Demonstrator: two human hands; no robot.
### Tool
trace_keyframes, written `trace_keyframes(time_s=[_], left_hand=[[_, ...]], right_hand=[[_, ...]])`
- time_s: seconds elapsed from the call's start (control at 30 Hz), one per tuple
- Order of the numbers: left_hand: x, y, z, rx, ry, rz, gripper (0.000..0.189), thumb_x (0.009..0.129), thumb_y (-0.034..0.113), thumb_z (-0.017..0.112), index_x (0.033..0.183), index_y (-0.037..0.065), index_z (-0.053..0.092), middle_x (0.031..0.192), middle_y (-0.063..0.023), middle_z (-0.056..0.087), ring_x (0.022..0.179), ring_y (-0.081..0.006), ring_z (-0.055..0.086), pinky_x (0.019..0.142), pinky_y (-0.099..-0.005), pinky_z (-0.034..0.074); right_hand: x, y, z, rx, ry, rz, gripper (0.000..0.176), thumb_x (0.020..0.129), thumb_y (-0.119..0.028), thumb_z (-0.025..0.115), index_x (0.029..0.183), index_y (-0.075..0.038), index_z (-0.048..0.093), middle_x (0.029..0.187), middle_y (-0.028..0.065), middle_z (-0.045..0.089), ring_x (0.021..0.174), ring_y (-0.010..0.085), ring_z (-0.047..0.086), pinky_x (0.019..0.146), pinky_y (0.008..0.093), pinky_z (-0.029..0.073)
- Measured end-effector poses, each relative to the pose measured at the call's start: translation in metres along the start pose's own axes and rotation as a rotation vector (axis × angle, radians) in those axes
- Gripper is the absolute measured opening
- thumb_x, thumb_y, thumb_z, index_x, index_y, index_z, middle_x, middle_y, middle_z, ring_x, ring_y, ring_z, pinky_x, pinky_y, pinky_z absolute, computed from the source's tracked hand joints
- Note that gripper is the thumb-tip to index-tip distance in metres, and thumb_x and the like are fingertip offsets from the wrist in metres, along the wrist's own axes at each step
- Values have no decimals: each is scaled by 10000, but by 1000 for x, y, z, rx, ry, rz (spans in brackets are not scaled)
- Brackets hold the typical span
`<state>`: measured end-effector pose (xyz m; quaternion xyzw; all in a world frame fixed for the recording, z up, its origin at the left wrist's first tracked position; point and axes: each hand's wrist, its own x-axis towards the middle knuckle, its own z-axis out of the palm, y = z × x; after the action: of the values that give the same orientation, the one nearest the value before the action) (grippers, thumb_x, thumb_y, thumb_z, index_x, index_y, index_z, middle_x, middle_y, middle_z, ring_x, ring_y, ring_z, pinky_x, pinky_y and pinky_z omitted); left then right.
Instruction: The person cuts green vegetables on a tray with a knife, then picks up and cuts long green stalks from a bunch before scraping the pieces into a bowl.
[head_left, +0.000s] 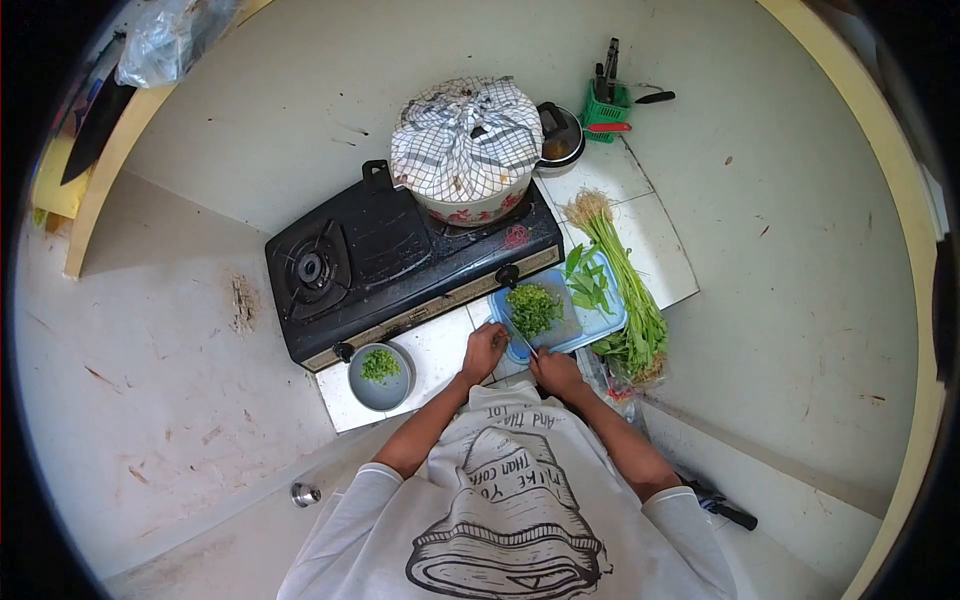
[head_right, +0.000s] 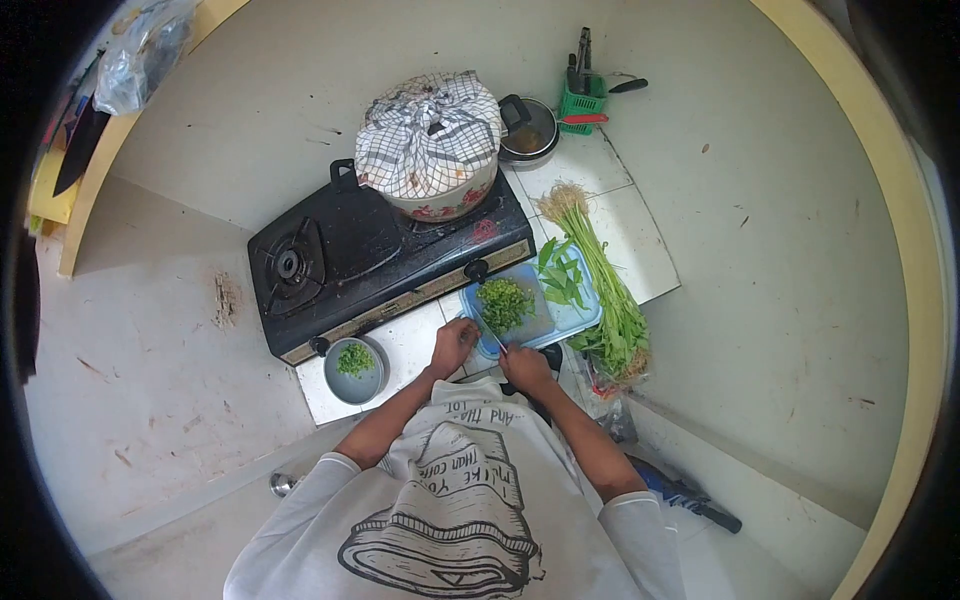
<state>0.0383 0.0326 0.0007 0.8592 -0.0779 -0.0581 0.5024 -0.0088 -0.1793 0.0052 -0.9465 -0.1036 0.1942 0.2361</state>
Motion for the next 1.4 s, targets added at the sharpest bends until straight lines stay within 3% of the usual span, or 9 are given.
trace_keyframes(time_s=[0.4,0.6,0.8,1.0,1.3,1.4], left_hand=[[-6,-3,2,-2,37,17,95,847,13,734,941,2,740,902,-176,664,826,-333,677,747,-408,549],[-13,-3,4,118,54,108,101,881,40,690,973,13,724,902,-181,657,883,-375,651,812,-453,529],[-11,6,2,188,49,17,89,895,45,674,978,23,699,923,-170,681,934,-373,644,845,-471,511],[-7,3,3,92,64,-3,32,893,58,691,900,31,707,898,-158,684,906,-362,648,847,-453,509],[-8,8,4,46,54,-49,42,880,33,688,899,34,725,891,-155,678,910,-355,656,860,-438,516],[-11,7,6,103,94,53,62,878,25,685,922,35,727,907,-161,677,898,-359,659,848,-442,522]], right_hand=[[-6,-6,-4,-75,-56,-55,367,1024,-314,519,1012,44,603,737,258,704,710,447,724,672,547,594],[12,-10,7,-63,-13,-46,406,1007,-328,546,1004,73,609,704,239,703,655,428,717,635,538,591],[1,1,5,-55,-10,-49,423,1023,-362,524,1046,55,595,724,267,696,688,463,712,664,572,581],[-7,-2,-6,-37,-8,-40,419,1030,-358,515,1044,52,604,739,271,703,680,464,714,666,566,587],[-6,-9,-4,-82,-29,-36,387,1031,-349,523,1013,30,601,756,261,713,719,449,727,678,564,589],[2,-7,3,-42,-13,-45,372,1024,-334,528,1010,31,600,758,253,718,717,441,730,677,557,594]])
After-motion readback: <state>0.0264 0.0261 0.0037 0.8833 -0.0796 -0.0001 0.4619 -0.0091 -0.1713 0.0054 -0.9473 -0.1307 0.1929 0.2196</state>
